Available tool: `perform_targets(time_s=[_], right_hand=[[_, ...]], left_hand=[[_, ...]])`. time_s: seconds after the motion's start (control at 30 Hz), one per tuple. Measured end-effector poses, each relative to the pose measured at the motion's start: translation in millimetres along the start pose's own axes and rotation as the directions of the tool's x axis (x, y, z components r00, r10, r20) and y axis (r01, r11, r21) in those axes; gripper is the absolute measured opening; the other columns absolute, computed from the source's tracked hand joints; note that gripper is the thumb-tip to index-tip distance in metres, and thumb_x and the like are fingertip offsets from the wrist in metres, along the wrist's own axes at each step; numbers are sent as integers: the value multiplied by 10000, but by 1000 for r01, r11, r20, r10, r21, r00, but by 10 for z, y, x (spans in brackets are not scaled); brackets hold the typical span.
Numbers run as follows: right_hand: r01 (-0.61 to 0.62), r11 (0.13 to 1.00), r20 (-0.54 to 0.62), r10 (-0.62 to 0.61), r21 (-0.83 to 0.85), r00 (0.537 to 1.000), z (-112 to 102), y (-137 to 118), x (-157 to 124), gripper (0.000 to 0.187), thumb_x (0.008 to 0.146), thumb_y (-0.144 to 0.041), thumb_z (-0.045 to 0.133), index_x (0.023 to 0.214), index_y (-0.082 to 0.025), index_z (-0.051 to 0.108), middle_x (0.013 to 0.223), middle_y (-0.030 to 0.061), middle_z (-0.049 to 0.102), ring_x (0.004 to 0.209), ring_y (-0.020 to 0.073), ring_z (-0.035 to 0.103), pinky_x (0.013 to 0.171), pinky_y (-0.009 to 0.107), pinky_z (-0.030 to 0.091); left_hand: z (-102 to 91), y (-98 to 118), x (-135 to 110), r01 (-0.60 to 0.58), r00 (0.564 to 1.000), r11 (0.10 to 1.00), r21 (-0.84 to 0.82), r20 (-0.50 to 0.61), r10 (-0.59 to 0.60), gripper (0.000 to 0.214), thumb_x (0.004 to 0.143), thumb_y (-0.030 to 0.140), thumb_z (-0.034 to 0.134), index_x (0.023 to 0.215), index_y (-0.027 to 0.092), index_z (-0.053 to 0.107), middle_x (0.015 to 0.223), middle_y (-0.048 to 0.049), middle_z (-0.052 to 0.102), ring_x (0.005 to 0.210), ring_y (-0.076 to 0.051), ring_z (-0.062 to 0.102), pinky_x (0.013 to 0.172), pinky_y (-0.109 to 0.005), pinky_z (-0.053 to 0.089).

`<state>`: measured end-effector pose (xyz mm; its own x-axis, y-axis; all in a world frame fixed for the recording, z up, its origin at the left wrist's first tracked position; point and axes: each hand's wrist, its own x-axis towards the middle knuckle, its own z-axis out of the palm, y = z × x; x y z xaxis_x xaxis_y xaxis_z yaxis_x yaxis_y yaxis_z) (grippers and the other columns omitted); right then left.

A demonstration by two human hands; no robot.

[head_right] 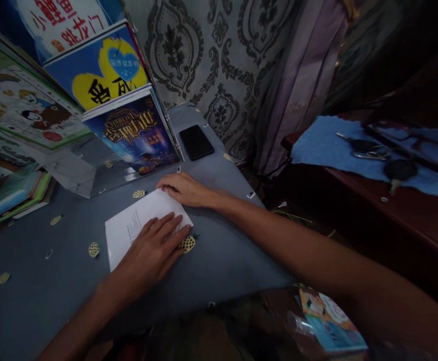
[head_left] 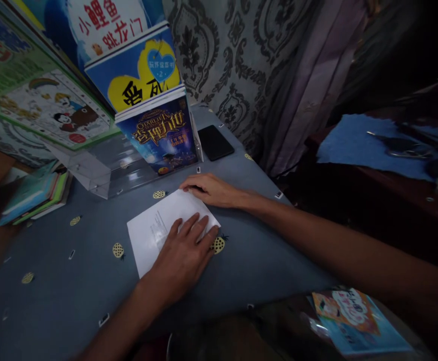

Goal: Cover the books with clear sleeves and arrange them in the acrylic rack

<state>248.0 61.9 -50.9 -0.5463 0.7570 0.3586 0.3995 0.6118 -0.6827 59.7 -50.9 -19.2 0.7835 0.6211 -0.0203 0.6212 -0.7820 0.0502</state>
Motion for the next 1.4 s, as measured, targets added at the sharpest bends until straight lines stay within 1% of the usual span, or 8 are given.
perform_targets(time_s=[0.5,0.63,0.73,0.9,1.07,1.17,1.3,1.4], right_hand=[[35,999,-33,-34,22,999,47,-10,16,339,920,-89,452,1124,-177,707,1073,87,732,999,203,676,927,383,514],[-31,986,-95,47,161,994,36,-35,22,311,954,-160,460,1136,-189,710,1017,64,757,973,194,689,902,359,519],[-76,929,-129,131,362,983,40,-39,51,302,994,-277,463,1134,-170,709,998,69,764,950,202,703,889,363,533],[-171,673,-109,352,720,930,18,-62,116,349,1013,-412,470,1059,-165,712,932,63,764,838,177,703,793,315,565],[-242,344,87,410,907,908,-54,-137,115,418,1032,-507,411,1063,-167,653,832,86,749,693,161,707,578,251,545],[-246,332,118,361,911,925,-51,-178,90,297,964,-416,597,1127,-169,614,824,66,749,725,164,731,535,213,520],[-249,366,163,251,897,954,7,-226,61,532,841,-306,757,1299,-194,509,882,50,762,744,162,739,532,199,511],[-265,459,193,199,848,961,64,-246,51,539,867,-337,715,1337,-190,499,877,49,758,711,145,721,515,194,489]], left_hand=[[-115,-150,-338,230,947,958,174,186,-262,769,829,0,519,1543,213,330,1600,-234,343,1442,-466,362,924,-569,568],[-221,-183,-349,265,950,959,104,142,-278,684,845,-21,475,1480,233,436,1492,-183,527,1348,-388,534,880,-459,593],[-434,-281,-431,311,950,930,-198,22,-313,407,969,123,411,1325,212,586,1066,-100,761,920,-246,742,733,-320,581],[-690,-395,-541,269,795,480,-835,-88,-600,355,937,437,588,1189,192,637,807,-27,729,669,-174,682,582,-242,524],[-541,-450,-505,56,610,1,-998,33,-792,557,762,404,780,1224,190,556,907,-53,755,721,-202,723,632,-296,595],[-387,-485,-493,-8,523,-134,-991,110,-845,580,703,339,818,1193,185,547,945,-66,758,816,-231,741,713,-342,620],[-180,-548,-537,-36,423,-229,-973,193,-885,530,676,274,815,1129,170,559,927,-76,749,846,-247,741,745,-359,616],[-52,-610,-612,69,426,-215,-974,223,-877,529,703,310,794,1154,161,562,899,-76,727,801,-242,724,697,-347,596]])
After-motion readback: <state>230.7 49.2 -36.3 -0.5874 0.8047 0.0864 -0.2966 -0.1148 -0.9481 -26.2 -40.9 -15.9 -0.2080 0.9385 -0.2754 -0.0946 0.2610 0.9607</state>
